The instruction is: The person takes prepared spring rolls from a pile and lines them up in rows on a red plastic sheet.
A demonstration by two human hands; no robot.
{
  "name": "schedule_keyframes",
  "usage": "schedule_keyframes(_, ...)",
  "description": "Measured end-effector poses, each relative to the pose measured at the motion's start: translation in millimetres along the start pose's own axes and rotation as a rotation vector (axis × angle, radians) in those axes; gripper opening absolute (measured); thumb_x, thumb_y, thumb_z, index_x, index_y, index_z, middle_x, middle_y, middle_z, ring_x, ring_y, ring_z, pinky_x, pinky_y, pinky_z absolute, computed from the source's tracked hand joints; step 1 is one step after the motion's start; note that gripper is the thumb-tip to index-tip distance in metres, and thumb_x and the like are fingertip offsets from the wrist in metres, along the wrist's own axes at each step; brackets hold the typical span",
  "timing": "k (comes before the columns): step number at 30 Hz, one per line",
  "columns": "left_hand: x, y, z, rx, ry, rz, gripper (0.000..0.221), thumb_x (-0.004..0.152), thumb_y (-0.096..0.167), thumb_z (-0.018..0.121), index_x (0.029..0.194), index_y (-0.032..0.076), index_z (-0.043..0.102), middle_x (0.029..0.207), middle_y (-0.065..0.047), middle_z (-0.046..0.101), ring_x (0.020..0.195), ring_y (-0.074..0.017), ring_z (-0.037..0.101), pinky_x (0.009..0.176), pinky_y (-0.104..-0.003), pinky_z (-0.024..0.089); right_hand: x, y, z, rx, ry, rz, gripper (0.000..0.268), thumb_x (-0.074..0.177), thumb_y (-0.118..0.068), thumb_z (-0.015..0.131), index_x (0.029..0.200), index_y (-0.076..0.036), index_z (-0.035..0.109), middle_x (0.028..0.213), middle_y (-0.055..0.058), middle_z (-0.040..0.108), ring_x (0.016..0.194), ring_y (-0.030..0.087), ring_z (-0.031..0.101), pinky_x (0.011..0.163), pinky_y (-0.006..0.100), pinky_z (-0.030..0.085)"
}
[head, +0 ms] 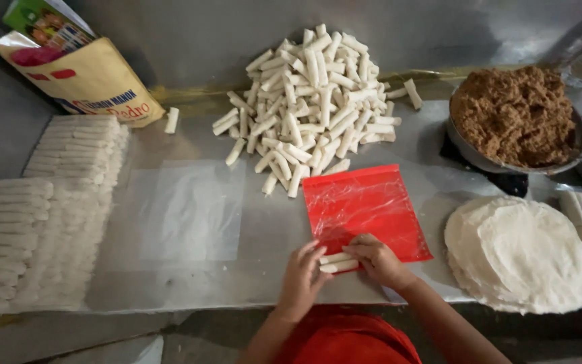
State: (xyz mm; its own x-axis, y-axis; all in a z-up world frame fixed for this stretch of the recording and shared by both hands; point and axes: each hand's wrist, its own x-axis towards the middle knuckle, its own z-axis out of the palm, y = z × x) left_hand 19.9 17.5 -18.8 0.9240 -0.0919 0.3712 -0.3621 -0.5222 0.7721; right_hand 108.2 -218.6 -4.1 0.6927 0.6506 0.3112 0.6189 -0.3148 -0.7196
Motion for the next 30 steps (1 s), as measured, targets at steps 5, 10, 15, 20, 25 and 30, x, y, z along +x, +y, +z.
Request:
schedule_keyframes(5,-0.9,-7.6,19.5,0.198,-0.080,0.131,0.046,0.086,0.018,0.075,0.130,0.007,0.067,0.131,-0.009,0.065,0.116,-0.0332,0.059,0.102,-0.046,0.044,47.8,14.5,-14.1,-0.159,-0.111,-0.074,0.029,0.091,0.000,0.053,0.109,-0.005,0.075,0.104,0.013,0.072,0.094,0.032,0.066,0.081,0.044,0.054)
schedule_keyframes(10,-1.4,-11.5,22.2,0.154,-0.061,0.129,0.036,0.097,0.027,0.064,0.126,0.006,0.069,0.125,-0.012,0.068,0.112,-0.0348,0.061,0.096,-0.049,0.044,153.0,21.3,5.4,-0.436,0.083,-0.324,0.039,0.073,0.017,0.056,0.104,0.000,0.073,0.101,0.014,0.069,0.095,0.037,0.060,0.082,0.048,0.053)
schedule_keyframes(15,0.7,-4.4,17.6,0.161,-0.109,0.101,0.047,0.089,0.015,0.078,0.133,0.008,0.064,0.128,-0.009,0.068,0.115,-0.0301,0.060,0.101,-0.045,0.042,226.7,20.3,28.0,-1.146,-0.433,-0.143,0.063,0.087,-0.012,0.068,0.145,-0.022,0.047,0.160,0.012,0.038,0.149,0.030,0.030,0.111,0.045,0.037)
schedule_keyframes(20,0.3,1.7,9.8,0.194,-0.134,0.131,0.044,0.095,0.014,0.073,0.137,0.004,0.062,0.129,-0.012,0.065,0.114,-0.0339,0.059,0.096,-0.048,0.044,228.7,-16.9,7.0,-0.960,-0.489,0.035,0.054,0.091,-0.005,0.063,0.142,-0.017,0.053,0.157,0.009,0.042,0.147,0.030,0.033,0.120,0.049,0.030)
schedule_keyframes(25,4.5,14.6,2.2,0.214,-0.097,0.155,0.043,0.086,0.007,0.080,0.126,0.003,0.065,0.135,-0.021,0.057,0.113,-0.0412,0.057,0.091,-0.054,0.047,186.1,-10.2,-20.3,0.085,-0.174,0.387,0.007,0.099,-0.010,0.064,0.097,-0.007,0.069,0.091,0.005,0.068,0.081,0.018,0.062,0.075,0.032,0.049)
schedule_keyframes(30,-3.7,0.4,16.2,0.274,0.034,0.081,0.063,0.109,0.056,0.025,0.127,0.017,0.071,0.165,-0.023,0.028,0.135,-0.0522,0.039,0.111,-0.060,0.030,127.5,24.3,-23.2,0.470,-0.159,0.395,0.017,0.099,-0.014,0.068,0.114,-0.008,0.073,0.094,-0.002,0.069,0.083,0.007,0.057,0.073,0.024,0.046)
